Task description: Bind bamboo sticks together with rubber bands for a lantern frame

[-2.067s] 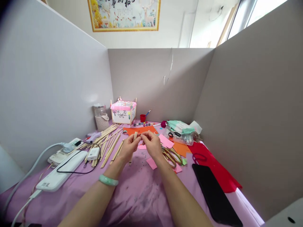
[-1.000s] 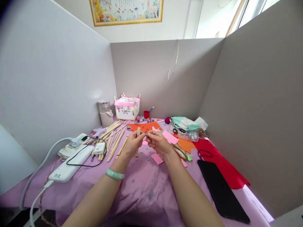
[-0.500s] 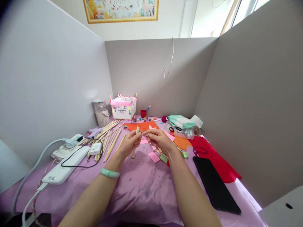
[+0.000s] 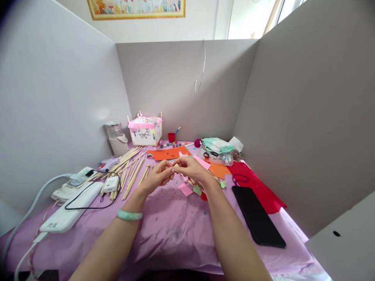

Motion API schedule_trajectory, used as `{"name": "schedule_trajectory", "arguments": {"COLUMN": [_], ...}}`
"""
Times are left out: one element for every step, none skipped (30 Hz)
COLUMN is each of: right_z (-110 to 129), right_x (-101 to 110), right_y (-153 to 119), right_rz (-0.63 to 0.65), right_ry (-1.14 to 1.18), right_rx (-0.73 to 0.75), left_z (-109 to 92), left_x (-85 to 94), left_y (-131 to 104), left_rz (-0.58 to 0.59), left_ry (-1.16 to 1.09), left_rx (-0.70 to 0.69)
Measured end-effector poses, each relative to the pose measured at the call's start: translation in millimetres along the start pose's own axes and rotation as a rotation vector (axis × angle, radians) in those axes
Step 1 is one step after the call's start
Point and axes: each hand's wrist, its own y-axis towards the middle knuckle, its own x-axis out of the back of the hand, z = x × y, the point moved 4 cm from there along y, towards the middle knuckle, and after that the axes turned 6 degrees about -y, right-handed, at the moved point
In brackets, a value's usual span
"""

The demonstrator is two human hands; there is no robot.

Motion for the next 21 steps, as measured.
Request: {"name": "schedule_trajectory", "arguments": {"right_z": [-0.1, -0.2, -0.2, 0.0, 0.6, 1.4, 2.3, 3.3, 4.0, 4.5, 4.8, 4.8, 4.8, 4.6, 4.5, 4.5, 4.6, 4.8, 5.1, 5.3, 5.1], "right_x": [-0.6, -0.9, -0.8, -0.6, -0.3, -0.1, 0.0, -0.3, -0.8, -1.4, -2.2, -3.0, -3.7, -4.3, -4.7, -4.9, -4.9, -4.5, -4.0, -3.6, -3.7], "right_y": [-1.1, -2.2, -3.3, -4.3, -5.2, -5.8, -6.3, -6.5, -6.7, -6.7, -6.8, -6.9, -7.1, -7.5, -7.7, -7.9, -7.6, -6.9, -5.8, -4.2, -2.5], "right_rz": [0.03, 0.053, 0.067, 0.079, 0.09, 0.1, 0.11, 0.121, 0.132, 0.139, 0.144, 0.147, 0.146, 0.142, 0.136, 0.127, 0.112, 0.086, 0.051, 0.009, -0.035], "right_ry": [-0.008, -0.013, -0.014, -0.009, 0.002, 0.019, 0.036, 0.052, 0.066, 0.077, 0.089, 0.107, 0.131, 0.161, 0.194, 0.225, 0.251, 0.269, 0.283, 0.297, 0.315], "right_rx": [-0.013, -0.027, -0.039, -0.047, -0.05, -0.049, -0.044, -0.037, -0.031, -0.028, -0.029, -0.033, -0.037, -0.044, -0.05, -0.05, -0.043, -0.024, 0.005, 0.044, 0.083], "left_z": [-0.5, -1.1, -1.8, -2.4, -3.1, -3.8, -4.4, -5.2, -6.0, -6.8, -7.5, -8.2, -8.7, -8.8, -8.4, -7.8, -6.9, -5.8, -4.8, -4.0, -3.2], "left_x": [-0.1, 0.0, 0.3, 0.5, 0.7, 0.6, 0.3, 0.0, -0.2, -0.2, 0.1, 0.9, 2.1, 3.7, 5.4, 7.2, 9.0, 10.4, 11.4, 12.1, 12.6], "left_y": [-0.1, -0.3, -0.5, -0.7, -0.9, -1.2, -1.4, -1.6, -1.7, -1.8, -1.8, -1.7, -1.5, -1.2, -0.8, -0.4, 0.0, 0.4, 0.8, 1.3, 1.7], "left_rz": [0.005, 0.002, -0.003, -0.009, -0.012, -0.013, -0.009, -0.006, -0.005, -0.01, -0.022, -0.042, -0.07, -0.103, -0.135, -0.164, -0.19, -0.208, -0.218, -0.223, -0.224], "left_ry": [0.013, 0.024, 0.034, 0.044, 0.052, 0.057, 0.059, 0.056, 0.052, 0.047, 0.043, 0.038, 0.027, 0.011, -0.011, -0.039, -0.071, -0.104, -0.136, -0.166, -0.194], "left_rx": [0.0, -0.001, -0.003, -0.004, -0.007, -0.012, -0.019, -0.028, -0.037, -0.047, -0.055, -0.062, -0.067, -0.069, -0.066, -0.062, -0.058, -0.053, -0.051, -0.053, -0.055]}}
